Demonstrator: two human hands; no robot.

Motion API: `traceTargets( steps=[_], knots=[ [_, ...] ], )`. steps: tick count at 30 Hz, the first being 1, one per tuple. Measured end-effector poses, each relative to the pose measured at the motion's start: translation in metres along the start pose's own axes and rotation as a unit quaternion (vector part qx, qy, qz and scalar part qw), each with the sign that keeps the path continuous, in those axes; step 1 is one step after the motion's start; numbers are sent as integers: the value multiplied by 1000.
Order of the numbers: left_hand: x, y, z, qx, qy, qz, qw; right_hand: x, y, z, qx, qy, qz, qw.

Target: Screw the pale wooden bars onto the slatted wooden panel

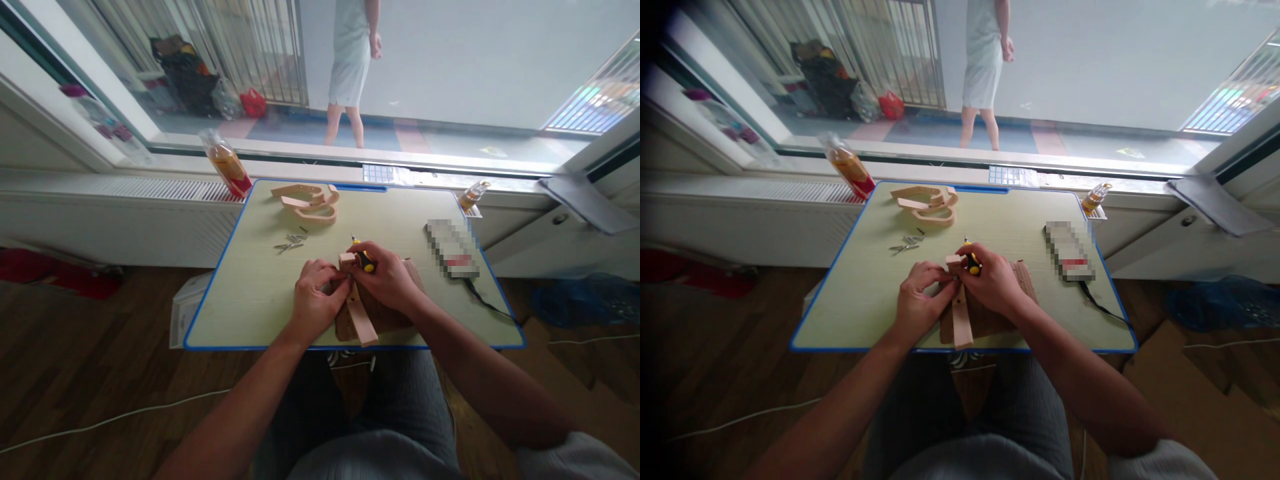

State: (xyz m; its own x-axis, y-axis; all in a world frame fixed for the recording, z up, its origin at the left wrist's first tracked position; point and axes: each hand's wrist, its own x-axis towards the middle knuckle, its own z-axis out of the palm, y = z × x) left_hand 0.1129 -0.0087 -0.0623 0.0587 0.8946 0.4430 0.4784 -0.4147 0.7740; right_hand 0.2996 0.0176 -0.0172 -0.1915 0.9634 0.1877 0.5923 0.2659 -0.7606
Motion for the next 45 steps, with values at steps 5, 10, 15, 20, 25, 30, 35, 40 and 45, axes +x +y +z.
traceTargets(
  steps=[5, 10, 15, 20, 25, 30, 35, 40, 45],
  knots=[
    [2, 3, -1, 9, -10, 4, 1000, 1, 2, 2, 12, -1, 3, 1000],
    [4, 5, -2, 24, -20, 12, 999, 2, 0, -2, 12, -3, 9, 1000],
    [6, 4, -2, 27, -30, 10, 999, 1, -8, -10, 34, -21, 19, 999],
    [6, 4, -1, 17, -29, -3, 999, 2, -6, -11, 54, -39, 11, 998],
    [6, 5, -1, 1, -27, -25, 999, 5, 1, -8, 70, -56, 8, 996],
    [6, 3, -1, -17, -20, -39, 999, 6, 1, -8, 66, -59, 13, 996],
    [4, 0, 1, -18, -20, -36, 999, 6, 1, -8, 67, -67, 13, 995],
    [3, -2, 2, -26, -2, -23, 999, 3, 3, -8, 71, -60, 19, 995],
    [2, -4, 4, -28, 5, -22, 999, 6, 6, -7, 225, 27, 37, 973]
  ],
)
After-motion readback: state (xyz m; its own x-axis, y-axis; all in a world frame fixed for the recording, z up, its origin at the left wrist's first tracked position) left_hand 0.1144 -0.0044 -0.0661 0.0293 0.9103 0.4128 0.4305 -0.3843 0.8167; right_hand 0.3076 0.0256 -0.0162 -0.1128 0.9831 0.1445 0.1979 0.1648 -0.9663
